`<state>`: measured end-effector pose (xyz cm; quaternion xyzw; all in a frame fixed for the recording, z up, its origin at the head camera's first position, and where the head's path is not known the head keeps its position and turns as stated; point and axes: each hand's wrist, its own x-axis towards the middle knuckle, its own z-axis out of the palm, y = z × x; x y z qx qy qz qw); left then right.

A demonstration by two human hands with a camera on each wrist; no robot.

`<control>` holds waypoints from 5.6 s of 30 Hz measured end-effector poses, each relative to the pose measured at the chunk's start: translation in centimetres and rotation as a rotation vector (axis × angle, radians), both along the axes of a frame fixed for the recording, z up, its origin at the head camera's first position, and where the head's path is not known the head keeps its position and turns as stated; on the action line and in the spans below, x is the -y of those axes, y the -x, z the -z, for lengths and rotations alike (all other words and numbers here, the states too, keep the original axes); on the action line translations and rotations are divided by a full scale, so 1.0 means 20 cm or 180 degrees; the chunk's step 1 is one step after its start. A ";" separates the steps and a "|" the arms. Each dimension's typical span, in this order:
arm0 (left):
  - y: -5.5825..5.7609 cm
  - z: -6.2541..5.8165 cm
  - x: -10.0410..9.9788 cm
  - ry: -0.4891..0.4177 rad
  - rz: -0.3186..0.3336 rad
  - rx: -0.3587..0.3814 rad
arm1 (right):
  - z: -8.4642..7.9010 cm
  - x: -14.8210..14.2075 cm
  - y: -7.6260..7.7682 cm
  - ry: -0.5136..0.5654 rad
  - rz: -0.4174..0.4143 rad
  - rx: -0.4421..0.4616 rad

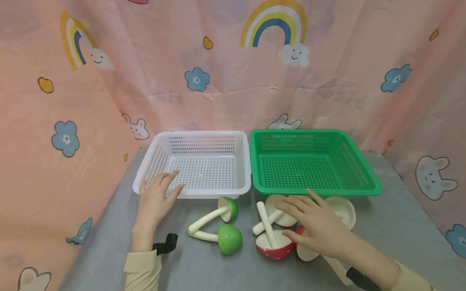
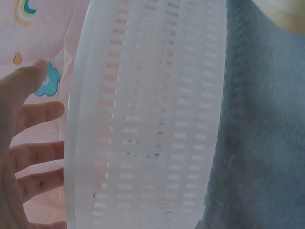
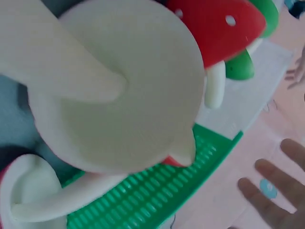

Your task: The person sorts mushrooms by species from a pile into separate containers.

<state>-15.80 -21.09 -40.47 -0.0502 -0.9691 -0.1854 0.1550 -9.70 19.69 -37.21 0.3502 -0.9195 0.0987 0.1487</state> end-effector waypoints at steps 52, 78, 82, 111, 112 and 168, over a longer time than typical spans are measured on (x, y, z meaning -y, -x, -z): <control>-0.05 0.04 0.07 -0.0355 -0.0187 -0.0039 | 0.20 0.06 -0.05 -0.0163 -0.1143 -0.0615; -0.04 0.04 0.06 -0.0298 -0.0204 -0.0140 | -0.09 0.05 -0.07 -0.0041 -0.1251 -0.0741; -0.05 0.04 0.07 -0.0317 -0.0211 -0.0176 | -0.14 0.07 -0.05 0.0018 -0.1331 -0.0791; -0.05 0.03 0.06 -0.0363 -0.0185 -0.0206 | -0.19 0.33 0.44 0.0144 -0.1009 -0.0605; -0.05 0.03 0.06 -0.0365 -0.0187 -0.0202 | -0.18 0.35 0.45 0.0142 -0.1004 -0.0602; -0.06 0.04 0.07 -0.0372 -0.0202 -0.0118 | -0.02 0.53 0.65 -0.0244 -0.0823 0.0253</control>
